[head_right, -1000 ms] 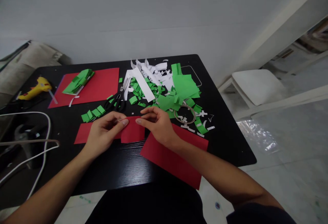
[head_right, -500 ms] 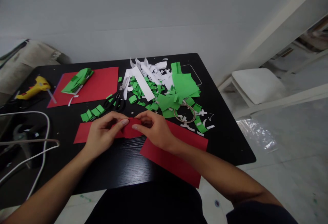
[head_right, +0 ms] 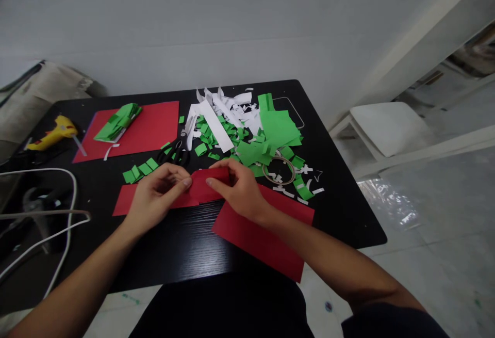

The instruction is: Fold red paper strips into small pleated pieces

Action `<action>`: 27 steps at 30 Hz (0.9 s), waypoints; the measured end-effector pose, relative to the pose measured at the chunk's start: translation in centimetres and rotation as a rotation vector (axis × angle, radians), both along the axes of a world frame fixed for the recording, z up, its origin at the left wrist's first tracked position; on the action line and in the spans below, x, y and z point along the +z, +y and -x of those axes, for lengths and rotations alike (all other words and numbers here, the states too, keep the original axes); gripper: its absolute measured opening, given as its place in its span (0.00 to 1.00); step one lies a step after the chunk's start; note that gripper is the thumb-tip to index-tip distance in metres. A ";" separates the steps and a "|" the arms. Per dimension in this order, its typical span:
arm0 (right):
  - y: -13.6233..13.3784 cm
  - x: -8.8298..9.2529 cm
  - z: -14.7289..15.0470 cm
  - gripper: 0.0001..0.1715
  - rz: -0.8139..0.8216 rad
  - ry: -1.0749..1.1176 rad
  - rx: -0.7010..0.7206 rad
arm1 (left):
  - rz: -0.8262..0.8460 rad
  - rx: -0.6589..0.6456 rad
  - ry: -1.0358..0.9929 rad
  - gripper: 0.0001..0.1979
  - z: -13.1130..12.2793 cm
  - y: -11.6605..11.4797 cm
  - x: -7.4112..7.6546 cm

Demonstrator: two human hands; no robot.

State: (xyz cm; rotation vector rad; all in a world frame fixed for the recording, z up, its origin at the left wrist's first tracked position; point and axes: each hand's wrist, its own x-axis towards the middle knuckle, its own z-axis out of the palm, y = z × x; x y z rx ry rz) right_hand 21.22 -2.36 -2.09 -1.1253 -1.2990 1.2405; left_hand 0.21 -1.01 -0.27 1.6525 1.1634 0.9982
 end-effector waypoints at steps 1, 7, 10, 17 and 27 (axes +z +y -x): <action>0.1 0.1 -0.1 0.14 0.001 0.008 -0.014 | 0.010 -0.004 -0.017 0.07 0.0 0.0 0.0; 0.0 0.3 -0.1 0.17 -0.018 0.004 0.010 | 0.026 -0.021 -0.049 0.11 -0.1 -0.1 -0.4; 0.0 0.3 -0.1 0.13 -0.048 -0.022 0.007 | 0.020 -0.015 -0.065 0.10 -0.2 -0.1 -0.5; 0.0 0.1 -0.1 0.10 -0.096 -0.049 -0.037 | 0.021 0.000 -0.081 0.09 -0.2 0.0 -0.6; 0.1 -0.3 0.1 0.03 -0.095 0.041 -0.006 | 0.072 -0.113 -0.063 0.05 0.0 -0.2 -0.5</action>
